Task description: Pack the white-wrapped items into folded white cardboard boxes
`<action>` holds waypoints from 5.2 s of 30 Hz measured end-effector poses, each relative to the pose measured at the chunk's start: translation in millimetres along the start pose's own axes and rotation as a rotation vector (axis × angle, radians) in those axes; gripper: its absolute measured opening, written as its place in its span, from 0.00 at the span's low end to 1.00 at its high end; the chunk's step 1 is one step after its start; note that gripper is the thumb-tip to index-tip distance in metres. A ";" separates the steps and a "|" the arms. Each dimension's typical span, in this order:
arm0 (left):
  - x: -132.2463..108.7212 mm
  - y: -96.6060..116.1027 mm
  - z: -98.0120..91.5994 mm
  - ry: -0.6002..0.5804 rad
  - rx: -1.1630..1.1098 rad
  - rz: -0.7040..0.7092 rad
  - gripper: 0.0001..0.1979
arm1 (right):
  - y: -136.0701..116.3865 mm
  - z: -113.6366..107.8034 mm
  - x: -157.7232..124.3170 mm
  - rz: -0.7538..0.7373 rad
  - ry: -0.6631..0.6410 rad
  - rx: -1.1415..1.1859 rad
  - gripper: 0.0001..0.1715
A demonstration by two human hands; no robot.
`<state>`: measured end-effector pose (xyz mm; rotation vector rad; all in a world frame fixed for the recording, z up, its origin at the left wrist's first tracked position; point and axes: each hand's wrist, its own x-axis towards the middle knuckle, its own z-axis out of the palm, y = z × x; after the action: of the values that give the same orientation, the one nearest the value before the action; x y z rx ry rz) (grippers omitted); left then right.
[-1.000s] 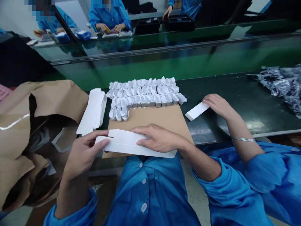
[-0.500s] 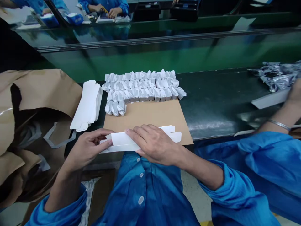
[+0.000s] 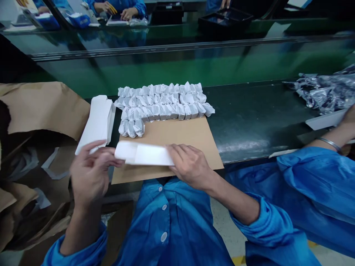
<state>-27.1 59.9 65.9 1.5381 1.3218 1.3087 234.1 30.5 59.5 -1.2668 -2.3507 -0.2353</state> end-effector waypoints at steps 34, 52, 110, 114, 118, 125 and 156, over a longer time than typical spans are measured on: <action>-27.2 -9.3 60.9 -0.166 0.353 0.324 0.28 | -11.8 -2.3 54.3 0.602 -0.092 1.463 0.16; -32.4 0.4 50.9 -0.353 0.442 0.168 0.48 | -15.0 -4.9 44.7 0.528 -0.077 1.325 0.09; 21.2 -64.3 -16.6 -0.518 0.928 0.788 0.26 | 22.9 -10.0 1.1 0.358 0.132 0.359 0.26; 18.9 -63.2 -14.0 -0.467 0.899 0.897 0.25 | 5.6 -1.5 -18.8 0.138 -0.074 0.256 0.21; 13.8 -58.6 -13.2 -0.440 0.905 0.855 0.24 | 12.1 1.2 -16.7 0.054 -0.197 0.359 0.20; 0.6 -38.9 -8.7 -0.302 1.016 0.989 0.25 | 24.2 -15.7 -8.9 0.014 -0.300 0.428 0.22; -9.7 -23.8 -1.6 -0.230 1.034 1.025 0.23 | 6.4 -15.7 20.5 0.802 -0.211 1.285 0.27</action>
<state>-34.2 55.6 41.6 3.2605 1.0929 0.8608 234.6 43.8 82.5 -1.3202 -1.3283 1.4334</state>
